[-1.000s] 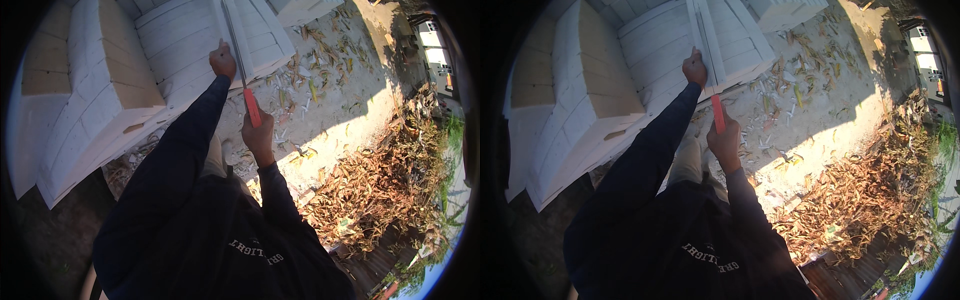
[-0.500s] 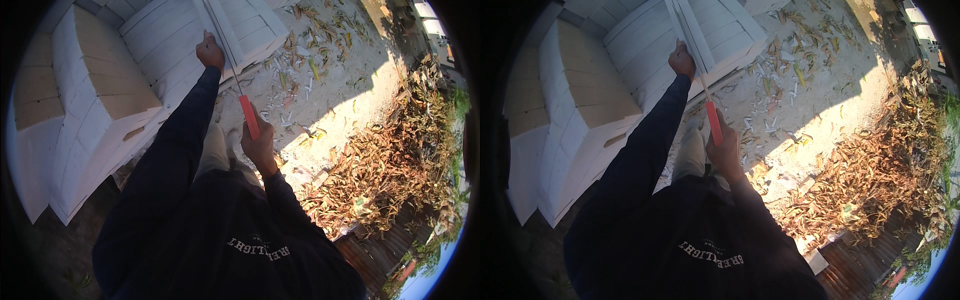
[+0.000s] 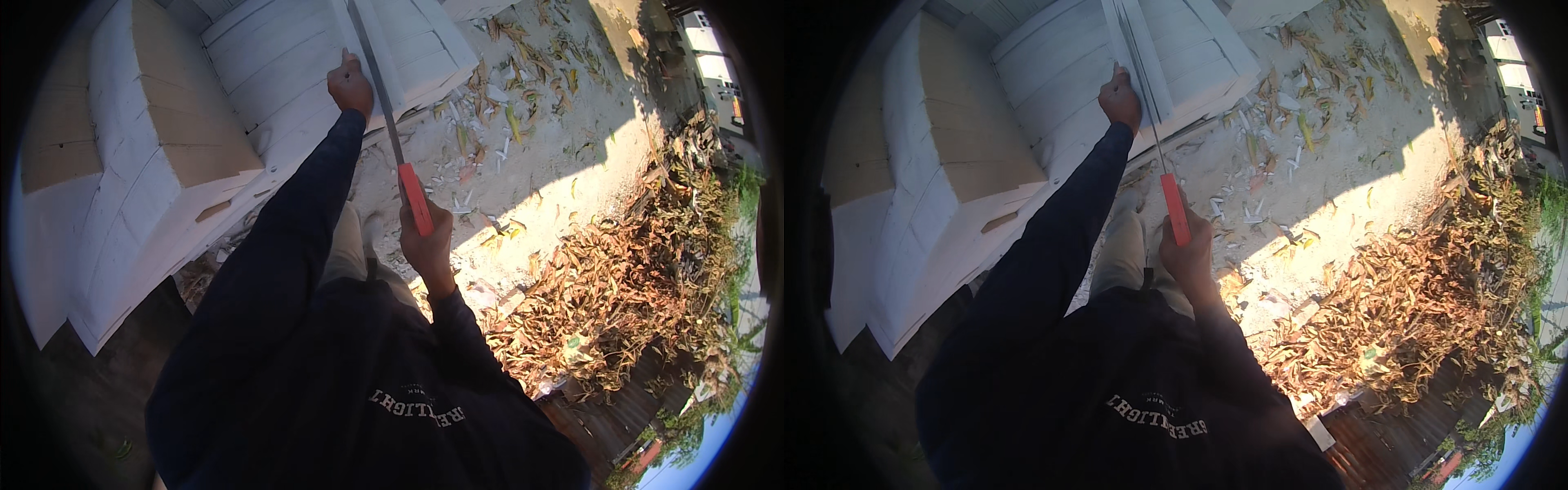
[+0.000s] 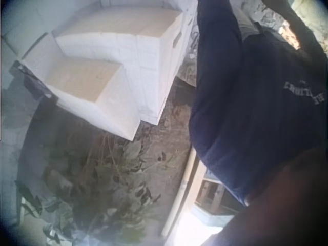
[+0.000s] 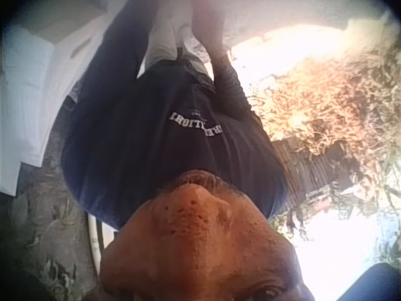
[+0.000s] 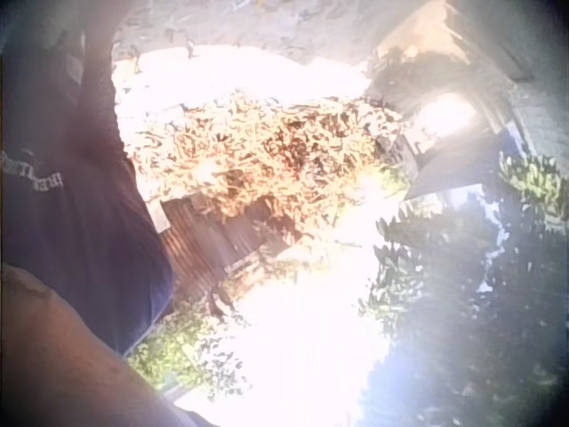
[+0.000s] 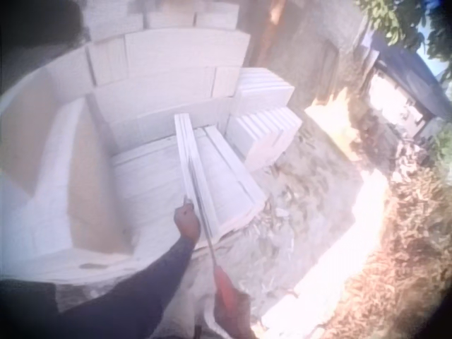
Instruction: The person uses a hand saw to cut a long white wooden plank resting on a stack of similar planks. After completing the cut, the person picks up the sawn piece and places it on the pile, then picks up another plank to continue the process.
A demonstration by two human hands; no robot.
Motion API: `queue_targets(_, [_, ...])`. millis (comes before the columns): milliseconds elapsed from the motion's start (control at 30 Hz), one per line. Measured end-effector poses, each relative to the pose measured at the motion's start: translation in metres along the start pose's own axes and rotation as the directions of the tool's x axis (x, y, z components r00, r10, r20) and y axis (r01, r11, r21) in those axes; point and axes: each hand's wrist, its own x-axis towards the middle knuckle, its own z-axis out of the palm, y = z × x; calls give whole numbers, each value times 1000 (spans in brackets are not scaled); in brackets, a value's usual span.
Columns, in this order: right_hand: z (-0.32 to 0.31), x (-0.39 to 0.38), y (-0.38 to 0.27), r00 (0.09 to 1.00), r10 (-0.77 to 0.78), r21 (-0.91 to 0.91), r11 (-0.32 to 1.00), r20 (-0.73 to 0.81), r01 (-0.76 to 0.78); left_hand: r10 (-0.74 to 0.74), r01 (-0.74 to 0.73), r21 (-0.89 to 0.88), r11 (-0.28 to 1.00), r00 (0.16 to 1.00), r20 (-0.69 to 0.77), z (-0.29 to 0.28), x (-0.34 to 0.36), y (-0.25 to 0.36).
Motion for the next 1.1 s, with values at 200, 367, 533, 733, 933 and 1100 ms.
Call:
queue_targets(200, [8,36,-7,995,49,-36,998,88,-46,24,-30,71,997,996,89,-4,-4,-2])
queue_targets(367, [1,-2,20,992,-124,-21,992,-1,124,11,-16,133,991,999,33,0,1,-6])
queue_targets(533, [30,72,-16,995,-57,-112,991,80,66,2,-5,56,998,998,55,12,2,-10])
queue_targets(733, [0,8,1,986,-130,-154,977,109,146,20,-20,57,998,1000,3,7,0,-22])
queue_targets(933, [23,76,-15,987,26,-162,987,160,0,80,-85,97,992,995,53,7,1,-22])
queue_targets(1100, [4,24,-10,990,-33,-117,992,137,49,56,-56,86,995,998,-1,6,4,-16])
